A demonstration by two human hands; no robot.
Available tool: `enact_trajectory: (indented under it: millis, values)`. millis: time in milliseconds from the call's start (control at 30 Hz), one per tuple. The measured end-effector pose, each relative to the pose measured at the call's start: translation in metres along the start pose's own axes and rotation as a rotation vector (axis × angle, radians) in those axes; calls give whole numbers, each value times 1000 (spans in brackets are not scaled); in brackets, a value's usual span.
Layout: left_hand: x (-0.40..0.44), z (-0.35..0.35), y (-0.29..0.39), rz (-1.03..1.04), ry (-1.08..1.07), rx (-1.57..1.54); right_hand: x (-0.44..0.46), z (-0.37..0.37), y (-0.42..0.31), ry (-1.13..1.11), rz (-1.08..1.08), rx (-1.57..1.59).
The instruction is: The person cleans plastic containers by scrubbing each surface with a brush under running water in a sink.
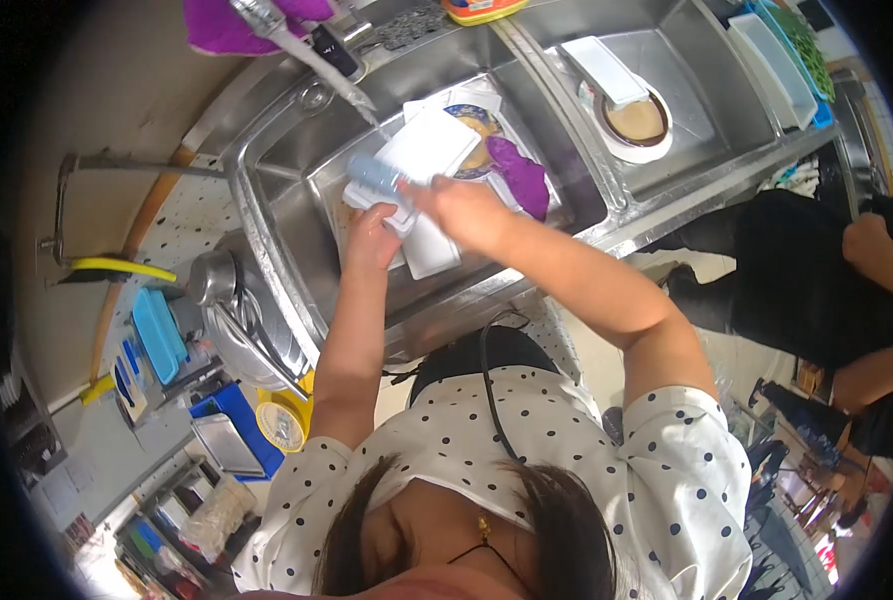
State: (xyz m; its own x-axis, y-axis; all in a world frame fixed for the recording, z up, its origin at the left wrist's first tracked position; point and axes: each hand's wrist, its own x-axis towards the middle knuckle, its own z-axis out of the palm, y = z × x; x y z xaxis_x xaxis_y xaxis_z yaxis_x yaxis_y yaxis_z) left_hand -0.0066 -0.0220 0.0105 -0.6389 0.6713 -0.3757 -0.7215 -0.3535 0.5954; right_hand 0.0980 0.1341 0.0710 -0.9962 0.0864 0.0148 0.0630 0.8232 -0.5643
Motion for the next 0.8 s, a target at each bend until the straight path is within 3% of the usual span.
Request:
enact_trajectory:
  millis: [100,200,233,367,500,567,633,733,767,800]
  values:
    - [-8,17,5,-33,25,148,13,-3,57,99,230,-37]
    - [7,6,1,-87,32,163,-12,9,19,67,-93,-47]
    - [7,5,0,-112,32,150,-15,-7,-5,-46,-49,10]
    - [-6,28,9,-27,-34,146,-2,1,74,178,196,-80]
    - [14,4,0,-87,-25,157,-16,-5,0,11,-60,-3]
    - [4,23,9,-77,-13,203,1,14,60,137,129,-21]
    - [0,29,10,-77,-9,206,4,-1,73,229,249,60]
    - [16,15,6,-67,-57,167,-11,1,20,107,-49,124]
    - [16,13,7,-62,-58,173,-10,-8,5,24,20,134]
    - [13,15,8,-53,-51,239,-6,-7,22,82,113,210]
